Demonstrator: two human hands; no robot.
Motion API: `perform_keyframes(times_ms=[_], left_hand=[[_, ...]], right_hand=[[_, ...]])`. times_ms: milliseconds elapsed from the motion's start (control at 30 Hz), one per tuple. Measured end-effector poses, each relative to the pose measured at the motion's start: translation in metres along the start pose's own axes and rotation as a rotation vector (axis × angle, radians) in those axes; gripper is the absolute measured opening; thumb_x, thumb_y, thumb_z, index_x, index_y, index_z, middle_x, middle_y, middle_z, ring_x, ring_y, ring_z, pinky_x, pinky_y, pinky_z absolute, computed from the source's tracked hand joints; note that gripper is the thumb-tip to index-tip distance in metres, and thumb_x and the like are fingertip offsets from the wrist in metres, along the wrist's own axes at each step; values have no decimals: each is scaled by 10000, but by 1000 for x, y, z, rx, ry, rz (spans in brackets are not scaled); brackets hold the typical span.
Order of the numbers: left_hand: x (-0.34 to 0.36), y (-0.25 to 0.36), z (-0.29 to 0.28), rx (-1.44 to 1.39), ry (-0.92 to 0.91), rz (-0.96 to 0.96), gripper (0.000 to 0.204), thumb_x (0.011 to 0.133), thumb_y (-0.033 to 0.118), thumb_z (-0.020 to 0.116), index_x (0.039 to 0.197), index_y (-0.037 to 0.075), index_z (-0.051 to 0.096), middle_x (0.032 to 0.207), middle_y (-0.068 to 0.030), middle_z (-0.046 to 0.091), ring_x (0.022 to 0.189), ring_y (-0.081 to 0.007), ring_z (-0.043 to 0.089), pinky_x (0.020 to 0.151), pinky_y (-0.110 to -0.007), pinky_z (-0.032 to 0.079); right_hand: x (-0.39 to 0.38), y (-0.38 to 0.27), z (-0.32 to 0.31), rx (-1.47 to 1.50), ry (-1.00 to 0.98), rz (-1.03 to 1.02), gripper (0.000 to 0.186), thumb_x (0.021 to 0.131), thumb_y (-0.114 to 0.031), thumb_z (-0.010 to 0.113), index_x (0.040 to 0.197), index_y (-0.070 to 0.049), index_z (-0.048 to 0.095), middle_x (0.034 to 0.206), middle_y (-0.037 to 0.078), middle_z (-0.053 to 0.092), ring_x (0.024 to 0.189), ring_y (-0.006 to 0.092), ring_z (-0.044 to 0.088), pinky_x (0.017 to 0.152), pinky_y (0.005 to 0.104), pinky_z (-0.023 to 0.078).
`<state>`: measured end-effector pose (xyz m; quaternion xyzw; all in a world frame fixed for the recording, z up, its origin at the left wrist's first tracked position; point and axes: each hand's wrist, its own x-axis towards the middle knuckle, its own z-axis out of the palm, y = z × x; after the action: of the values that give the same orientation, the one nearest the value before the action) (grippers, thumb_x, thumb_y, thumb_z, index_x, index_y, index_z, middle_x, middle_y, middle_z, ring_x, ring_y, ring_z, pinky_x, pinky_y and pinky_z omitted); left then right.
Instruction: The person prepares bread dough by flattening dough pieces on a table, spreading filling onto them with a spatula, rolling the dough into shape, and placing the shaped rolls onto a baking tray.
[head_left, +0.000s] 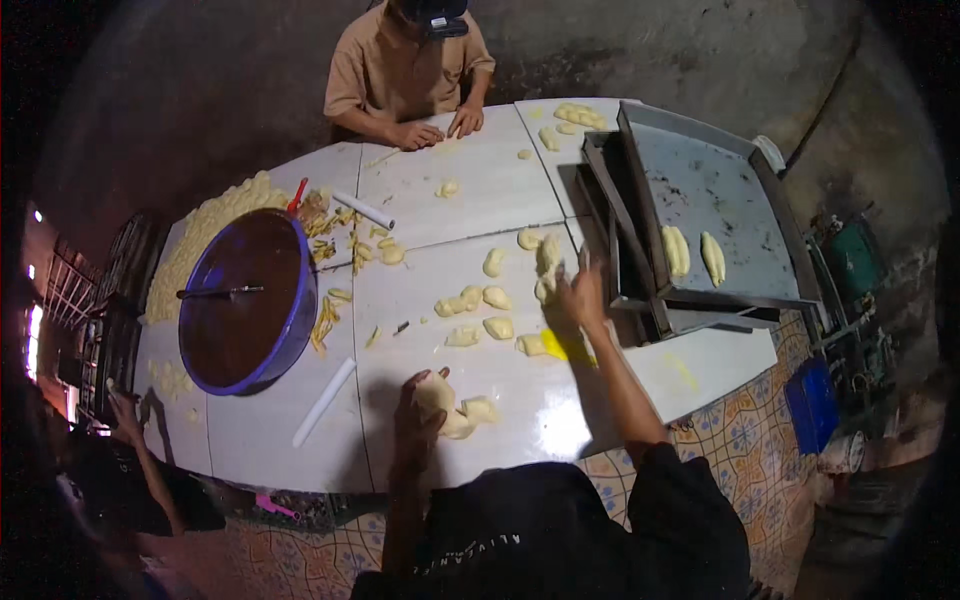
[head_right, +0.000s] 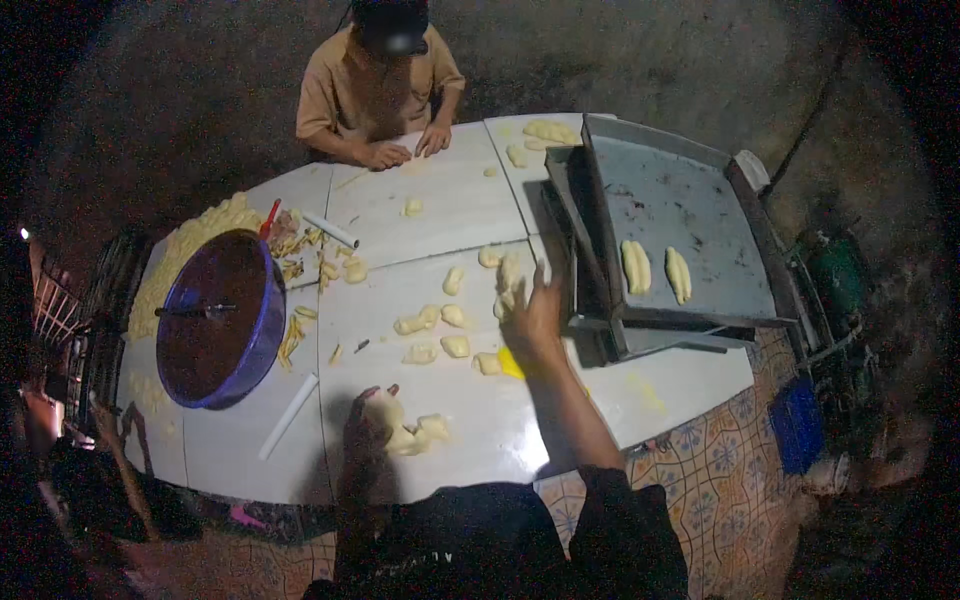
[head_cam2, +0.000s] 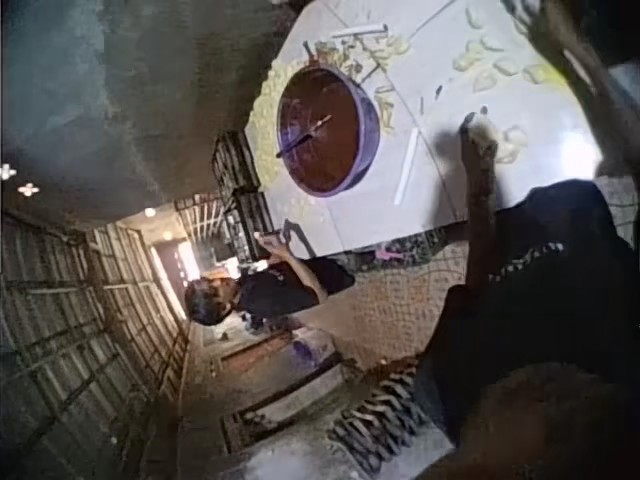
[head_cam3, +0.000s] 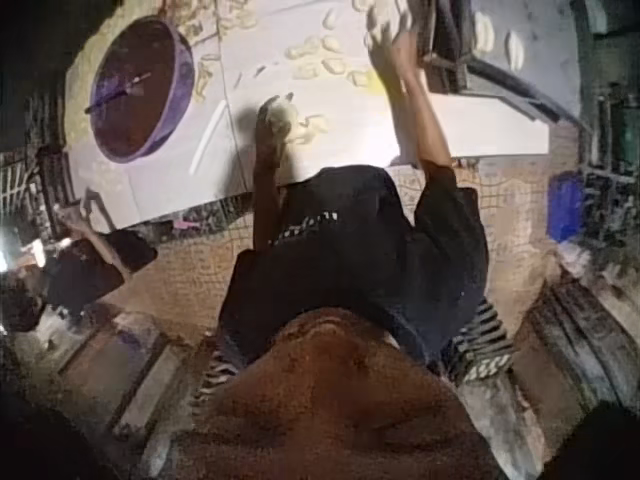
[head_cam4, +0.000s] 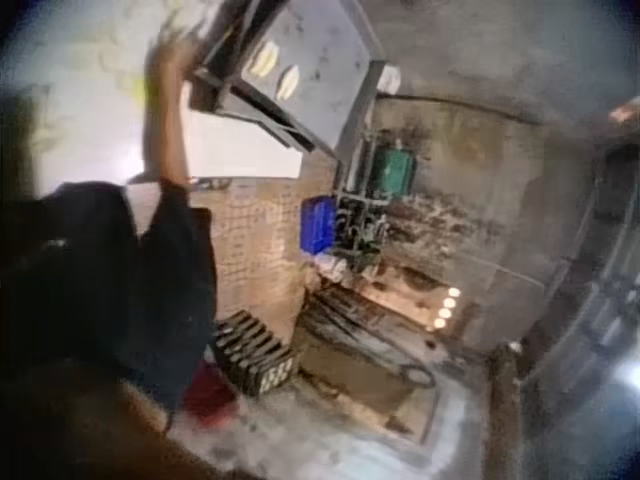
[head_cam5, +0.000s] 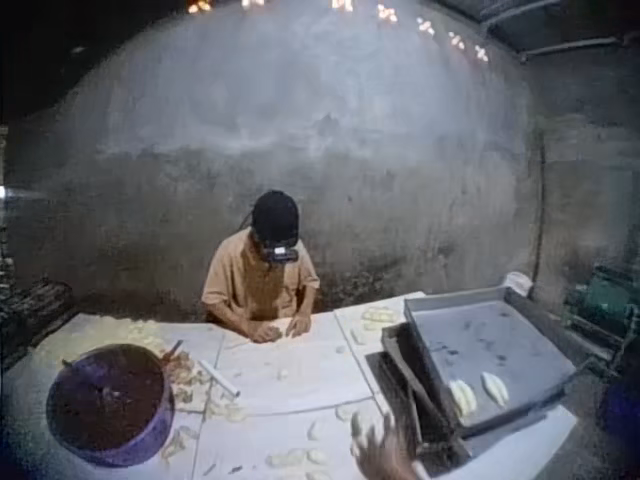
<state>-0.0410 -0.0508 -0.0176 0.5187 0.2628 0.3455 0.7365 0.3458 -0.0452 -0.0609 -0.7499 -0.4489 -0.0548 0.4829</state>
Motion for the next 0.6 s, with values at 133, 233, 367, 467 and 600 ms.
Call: perform_keyframes(times_ms=[133,233,367,467,600], left_hand=[[-1,-29,-1,159,60,200,767,770,116,708,1472,59,405,1528,-226,440,1444,-347,378,1179,-468,335],[4,-21,2,656,-93,171,945,751,137,721,1588,41,295,1675,-212,110,1564,-303,88,1216,-468,269],[13,12,40,431,-116,136,923,849,-31,587,1639,94,125,1691,-190,120,1509,-305,313,1151,-400,378],[14,23,24,588,-253,-27,828,869,-1,570,1615,66,219,1598,-182,348,1387,-265,453,1112,-366,402],[5,15,7,606,-152,-156,690,886,53,569,1549,28,379,1468,-174,545,1247,-224,577,1048,-346,450]], right_hand=[[-104,-72,25,436,-181,294,509,958,-167,639,1393,62,509,1427,302,519,1328,394,520,1115,440,406],[-125,-148,-13,809,-776,373,647,955,-103,695,1528,-3,412,1236,129,678,1111,144,618,948,294,498],[-112,-157,-29,708,-825,558,531,860,-61,796,1353,18,615,1047,57,726,904,99,645,795,266,543],[-70,-135,-56,610,-332,321,398,891,-90,760,1246,55,652,1026,99,739,890,113,666,766,261,541],[-8,-140,-100,685,551,-38,391,969,17,568,1356,59,527,1331,172,567,1127,215,612,996,351,520]])
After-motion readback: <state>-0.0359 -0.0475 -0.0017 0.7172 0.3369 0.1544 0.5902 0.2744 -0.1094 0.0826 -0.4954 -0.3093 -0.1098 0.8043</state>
